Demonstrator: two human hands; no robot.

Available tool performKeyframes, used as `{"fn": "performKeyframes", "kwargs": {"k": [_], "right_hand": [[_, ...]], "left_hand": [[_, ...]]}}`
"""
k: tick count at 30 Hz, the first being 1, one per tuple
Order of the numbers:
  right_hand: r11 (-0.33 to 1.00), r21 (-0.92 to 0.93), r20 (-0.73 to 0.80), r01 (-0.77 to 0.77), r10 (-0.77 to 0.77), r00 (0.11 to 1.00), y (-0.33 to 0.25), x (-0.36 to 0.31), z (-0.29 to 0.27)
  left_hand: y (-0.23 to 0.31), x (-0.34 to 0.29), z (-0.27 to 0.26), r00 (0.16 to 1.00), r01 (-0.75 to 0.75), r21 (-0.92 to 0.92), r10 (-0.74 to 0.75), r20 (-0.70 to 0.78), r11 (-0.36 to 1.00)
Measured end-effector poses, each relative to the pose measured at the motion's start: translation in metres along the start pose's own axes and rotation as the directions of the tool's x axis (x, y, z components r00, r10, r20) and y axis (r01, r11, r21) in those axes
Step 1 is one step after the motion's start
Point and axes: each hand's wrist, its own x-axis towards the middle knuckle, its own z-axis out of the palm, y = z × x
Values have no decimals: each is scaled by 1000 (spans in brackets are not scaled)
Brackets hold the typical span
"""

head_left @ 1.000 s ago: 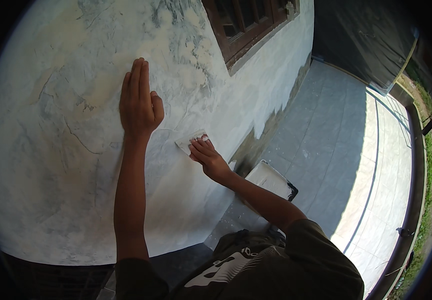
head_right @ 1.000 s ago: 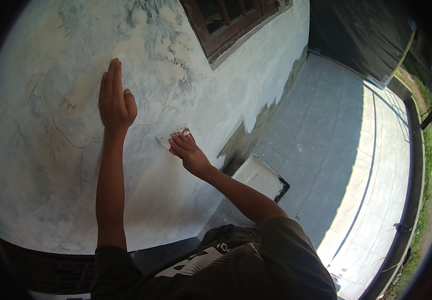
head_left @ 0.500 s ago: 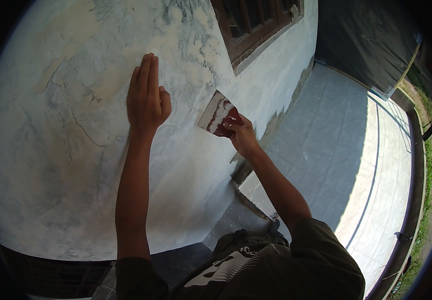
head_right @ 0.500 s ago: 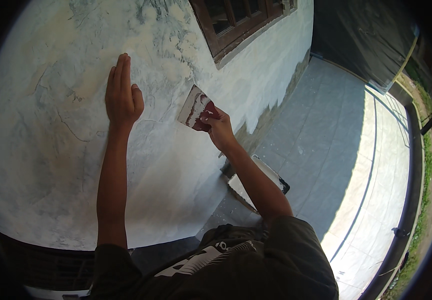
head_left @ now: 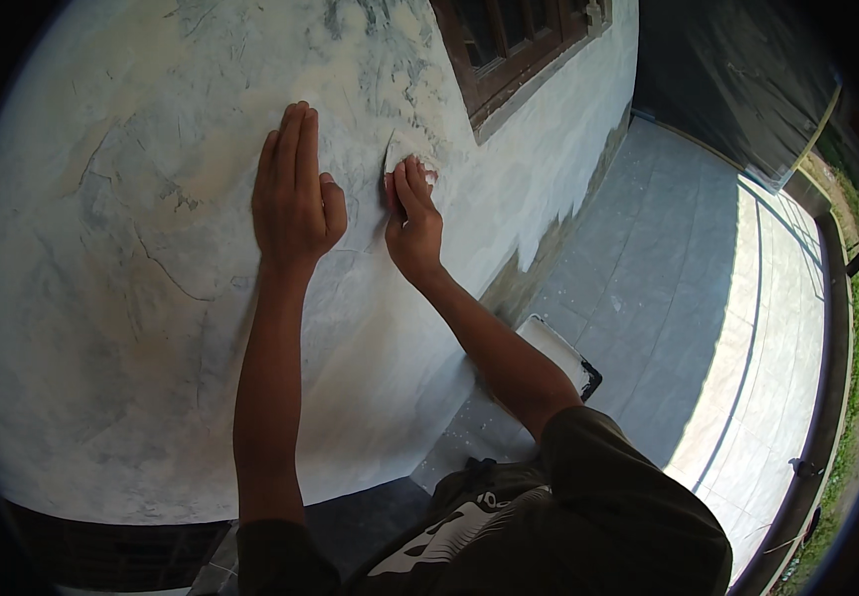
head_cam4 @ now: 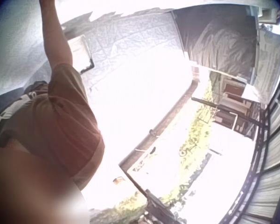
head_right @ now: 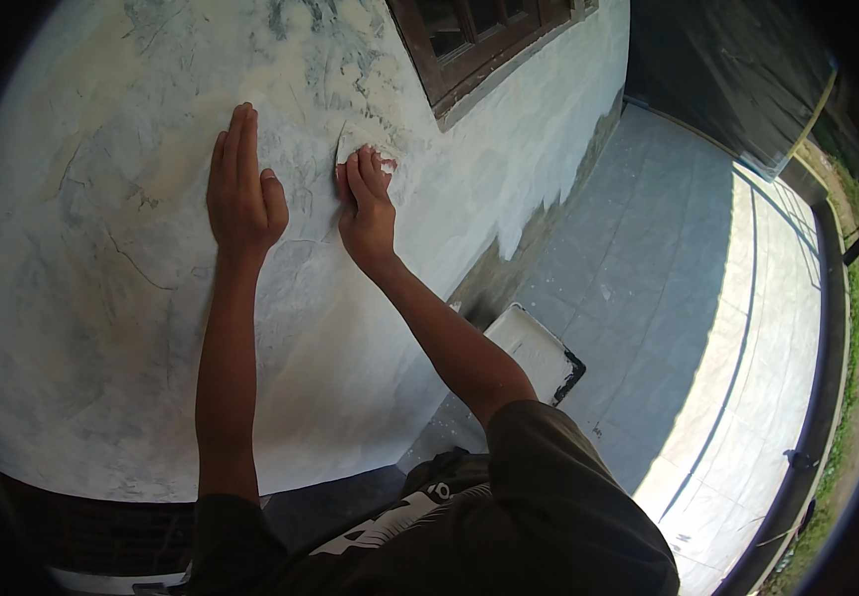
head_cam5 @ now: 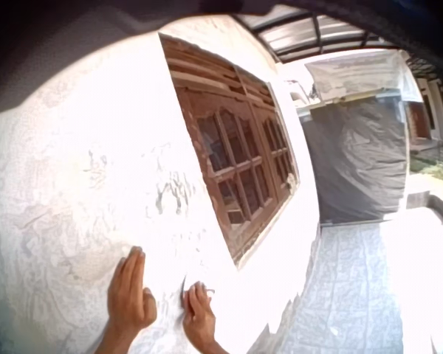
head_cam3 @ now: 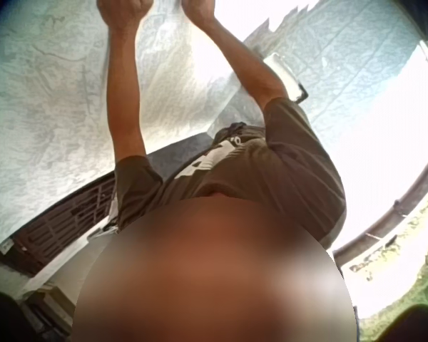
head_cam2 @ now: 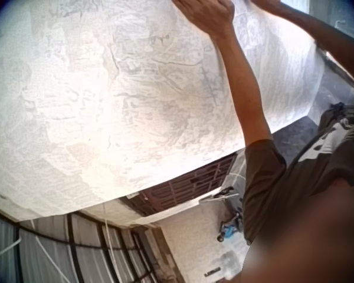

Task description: Applying putty or spackle to cracks in an exterior wall using a putty knife.

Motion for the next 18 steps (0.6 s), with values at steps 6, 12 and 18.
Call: {"fn": "performKeyframes", "kwargs": {"k": [6, 12, 18], "right_hand": [[999, 6, 114, -34, 33, 993, -21, -77, -4], [942, 190, 640, -276, 95, 763, -19, -163, -92], [947, 199, 93, -252, 238, 967, 28, 11, -91]], "left_hand": [[-2, 2, 2, 1000, -18, -7, 18, -13, 1000], [-2, -4, -1, 1000, -10, 4, 10, -4, 1000], [1, -1, -3, 1000, 0, 18, 0, 13, 1000]]}}
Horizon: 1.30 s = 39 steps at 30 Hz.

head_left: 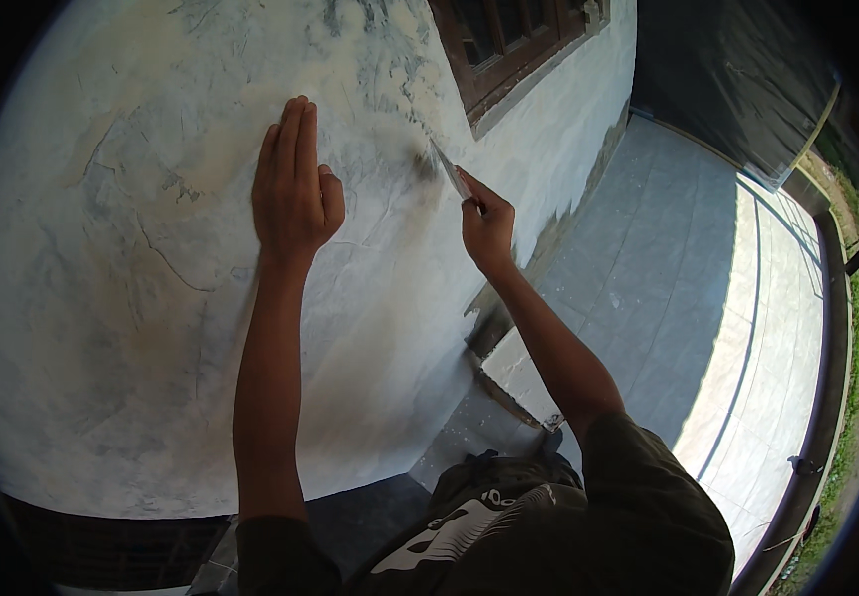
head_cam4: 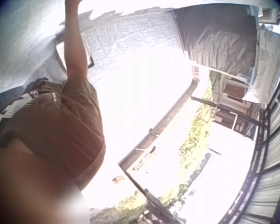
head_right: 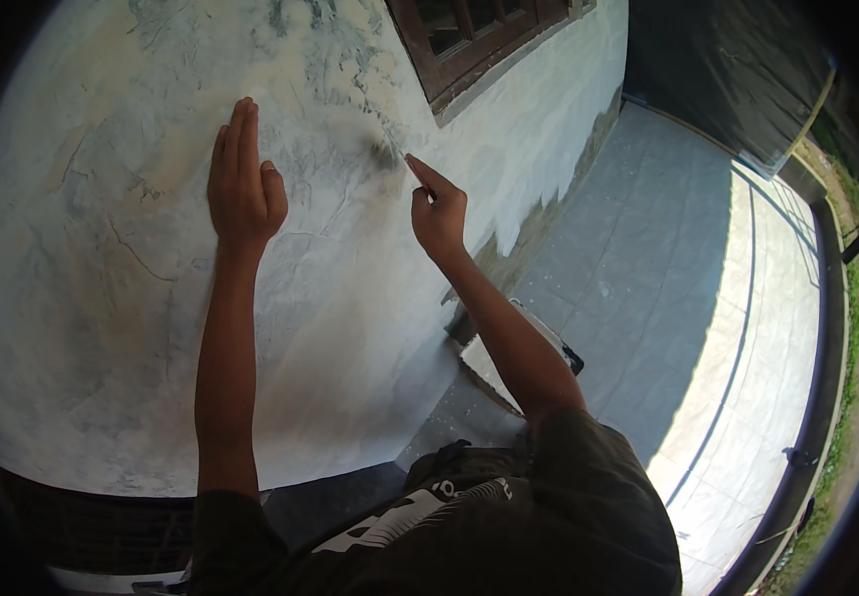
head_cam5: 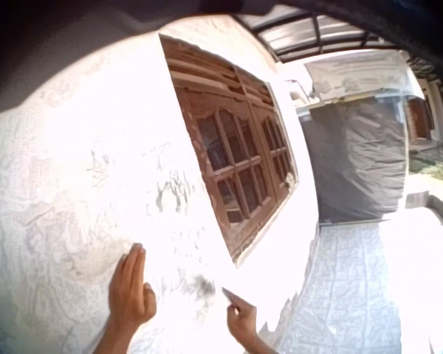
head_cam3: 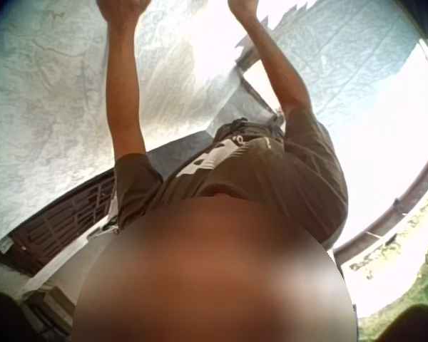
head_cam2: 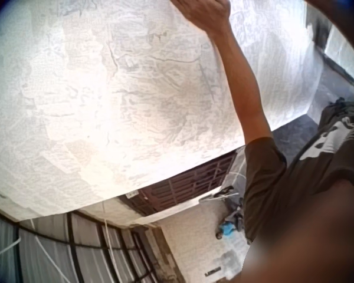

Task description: Applying putty or spackle to cracks in an exterior wall using a putty knife.

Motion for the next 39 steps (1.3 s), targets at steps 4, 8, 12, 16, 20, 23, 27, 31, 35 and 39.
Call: {"fn": "performKeyframes", "kwargs": {"k": [4, 8, 12, 16, 20, 23, 27, 31, 35, 39], "right_hand": [[981, -130, -68, 145, -155, 986, 5, 70, 26], [922, -250, -24, 295, -310, 950, 13, 26, 43], [961, -173, 118, 215, -197, 973, 5, -32, 40], [989, -9, 551, -146, 126, 825, -4, -103, 17], [910, 257, 157, -326, 294, 943, 35, -84, -2], [978, -24, -77, -209, 207, 975, 0, -7, 12], [917, -308, -85, 254, -293, 952, 14, -4, 77], [948, -206, 95, 244, -228, 969, 8, -79, 76], [984, -48, 363, 173, -144, 920, 16, -158, 33], [978, -40, 290, -206, 209, 934, 25, -165, 3]], "left_hand": [[1, 0, 4, 1000, 3, -2, -3, -3, 1000], [1, 1, 6, 1000, 14, 22, -14, 13, 1000], [0, 1, 6, 1000, 16, 20, -17, 14, 1000], [-8, -6, 5, 1000, 2, 41, -3, 29, 999], [-4, 0, 11, 1000, 5, 32, -5, 18, 999], [-4, -3, 3, 999, 12, 43, -13, 32, 999], [2, 1, 9, 1000, 7, 26, -8, 24, 1000], [3, -1, 5, 999, -3, 22, 2, 35, 1000], [-6, -2, 7, 1000, -1, -1, 1, 5, 1000], [-4, -2, 6, 1000, 7, 31, -7, 16, 999]]}}
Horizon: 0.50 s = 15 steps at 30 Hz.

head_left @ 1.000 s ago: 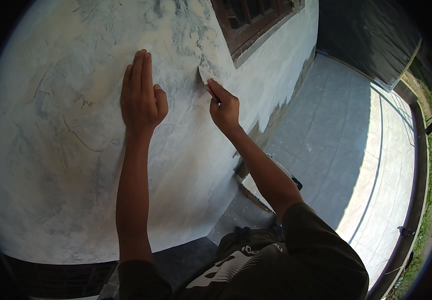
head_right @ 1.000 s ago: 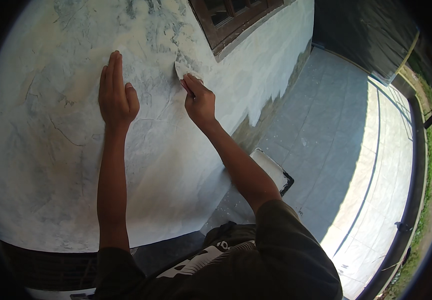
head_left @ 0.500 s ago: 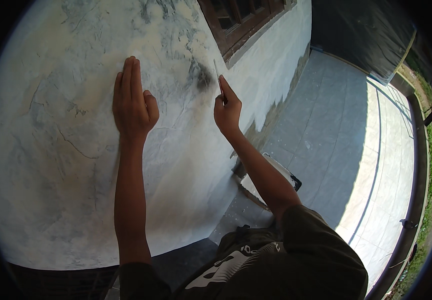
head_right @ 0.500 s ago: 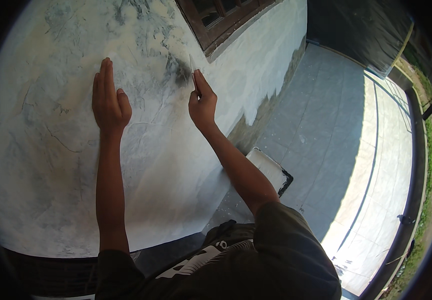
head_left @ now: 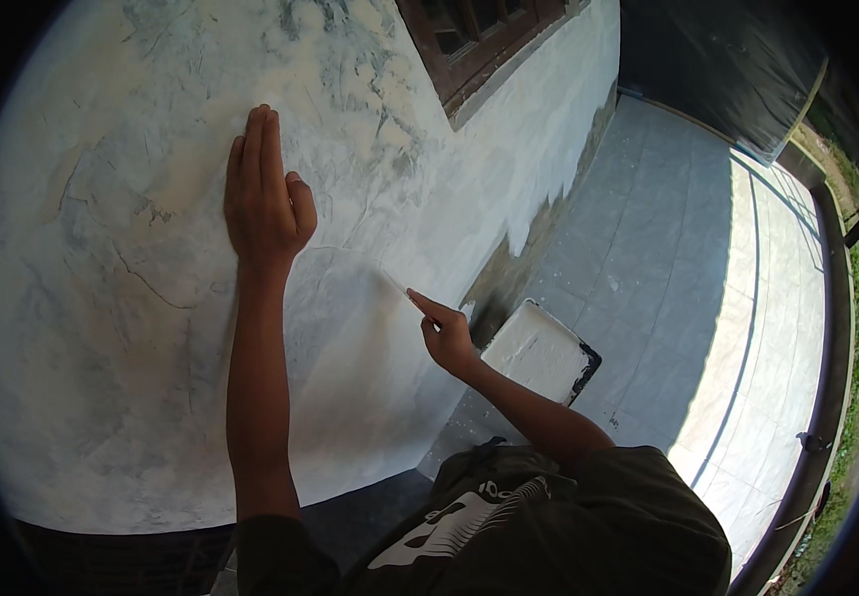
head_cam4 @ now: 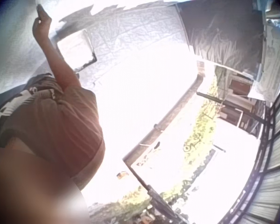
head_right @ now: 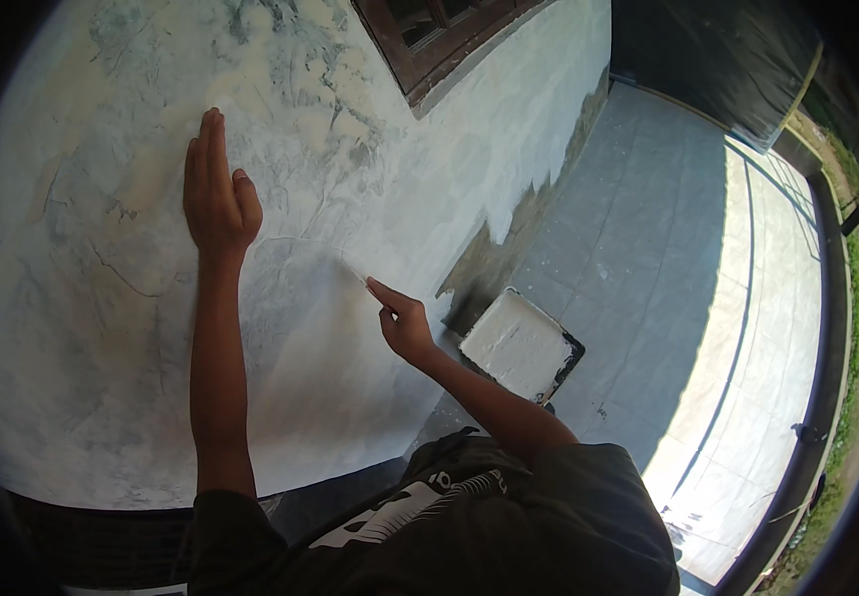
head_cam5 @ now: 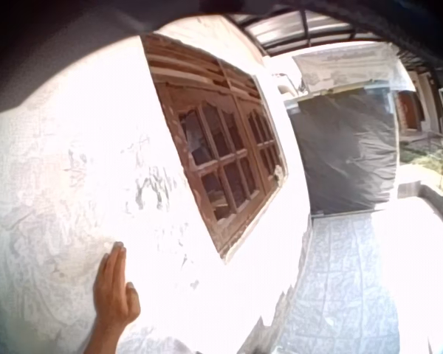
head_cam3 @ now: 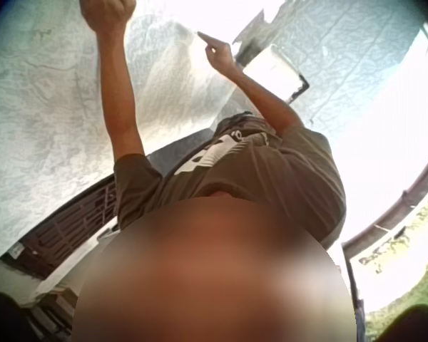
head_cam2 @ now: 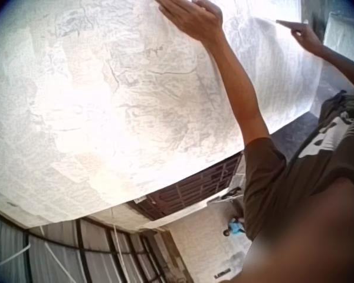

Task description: Applying putty or spackle to cracks in an exterior wall using a putty knife.

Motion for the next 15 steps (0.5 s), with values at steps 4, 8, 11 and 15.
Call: {"fn": "performKeyframes", "kwargs": {"k": [4, 8, 11, 15], "right_hand": [[997, -21, -276, 80, -82, 958, -24, 93, -20], [980, -57, -367, 191, -199, 909, -41, 174, -26], [914, -239, -339, 327, -394, 854, -47, 191, -10], [833, -391, -248, 392, -505, 827, -51, 161, 6]], "left_hand": [[2, 1, 0, 1000, -4, -1, 4, -12, 1000], [1, -1, 0, 1000, -4, 4, 4, -11, 1000], [3, 0, 0, 1000, 1, 3, -1, -5, 1000], [1, 1, -1, 1000, -5, 21, 5, -7, 1000]]}}
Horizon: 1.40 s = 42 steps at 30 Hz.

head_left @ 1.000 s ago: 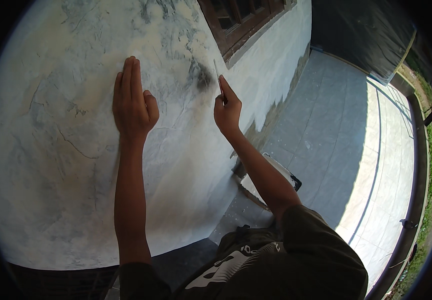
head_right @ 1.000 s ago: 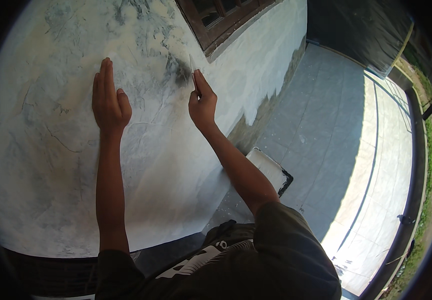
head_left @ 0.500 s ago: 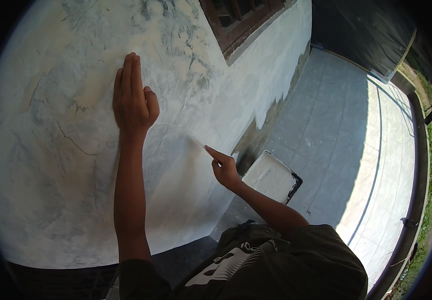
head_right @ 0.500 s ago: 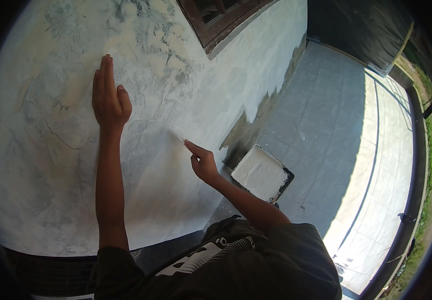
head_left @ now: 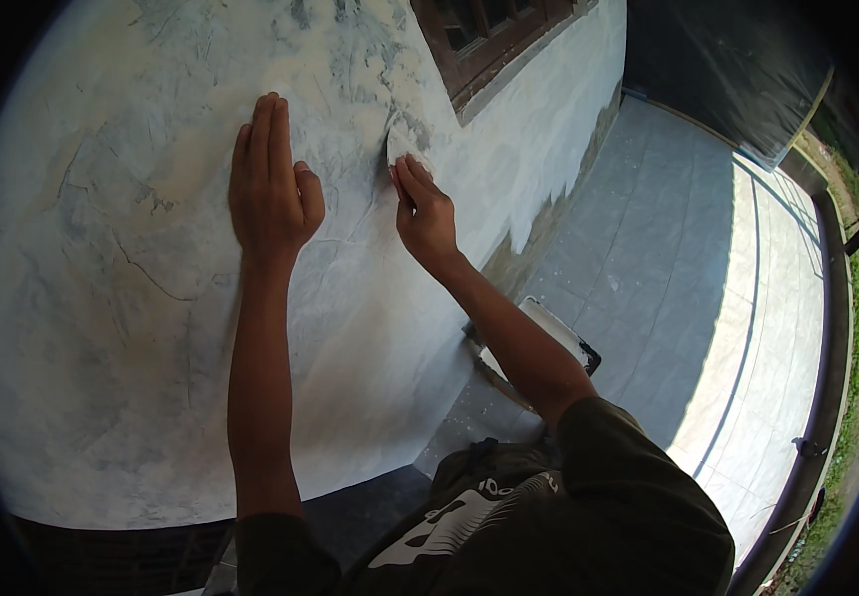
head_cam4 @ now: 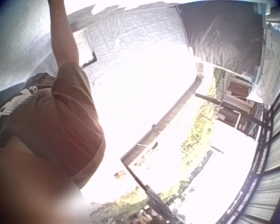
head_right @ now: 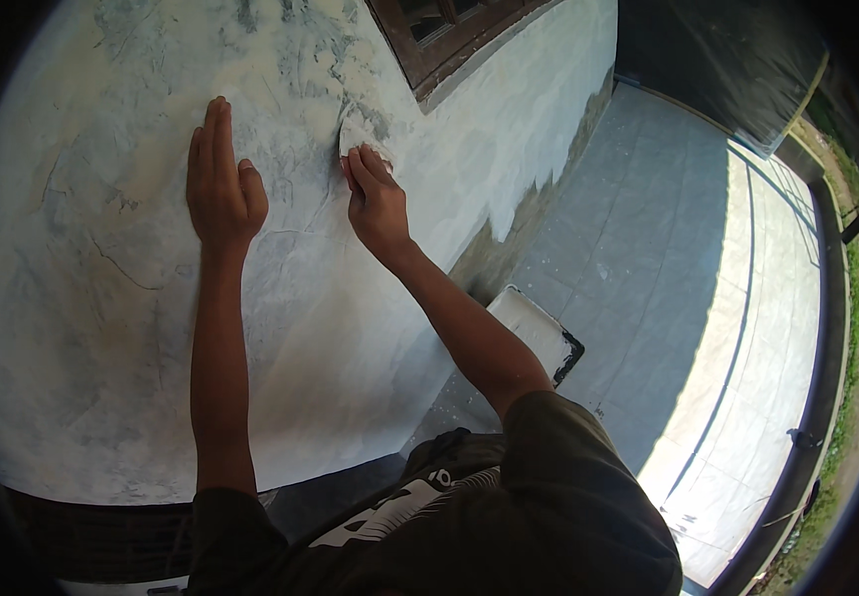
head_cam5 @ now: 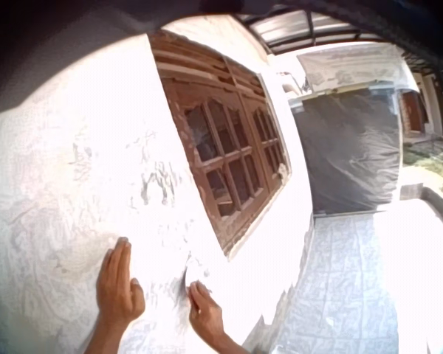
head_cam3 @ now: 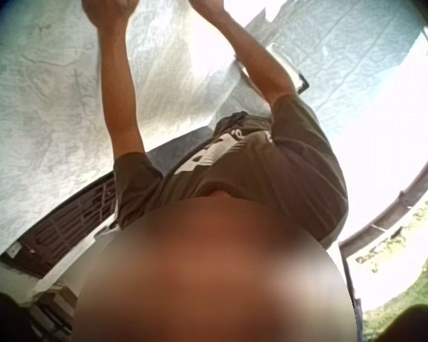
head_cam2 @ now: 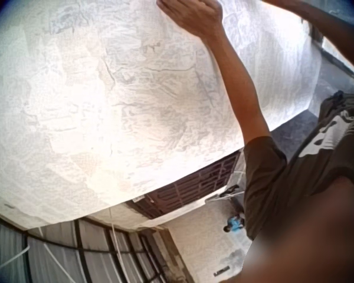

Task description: Applying putty or spackle to cracks in an exterior wall using a putty knife.

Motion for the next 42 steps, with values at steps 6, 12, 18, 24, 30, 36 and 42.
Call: {"fn": "performKeyframes", "kwargs": {"k": [6, 12, 18, 24, 30, 36, 42], "right_hand": [[937, 276, 335, -215, 116, 935, -36, -90, -27], [737, 394, 308, -549, 457, 834, -2, -85, -47], [1000, -16, -93, -6, 4, 996, -12, 17, 16], [990, 141, 250, -23, -13, 968, -50, -78, 3], [815, 271, 494, -512, 339, 800, -38, -161, -60], [884, 243, 124, -399, 379, 917, -1, -56, -48], [985, 140, -73, -98, 109, 991, 16, 33, -7]], "left_hand": [[-3, -3, 5, 1000, 0, -49, 0, -2, 999], [-4, -4, -3, 1000, -1, -11, 1, 18, 1000], [4, 4, 4, 1000, -6, -30, 6, 3, 1000], [-4, 1, -3, 1000, -18, -3, 18, 11, 1000], [-2, 0, 4, 1000, -22, -15, 22, 3, 1000], [3, 4, -4, 998, -31, 23, 30, 47, 999], [4, 1, 2, 994, -62, 128, 50, 94, 990]]}}
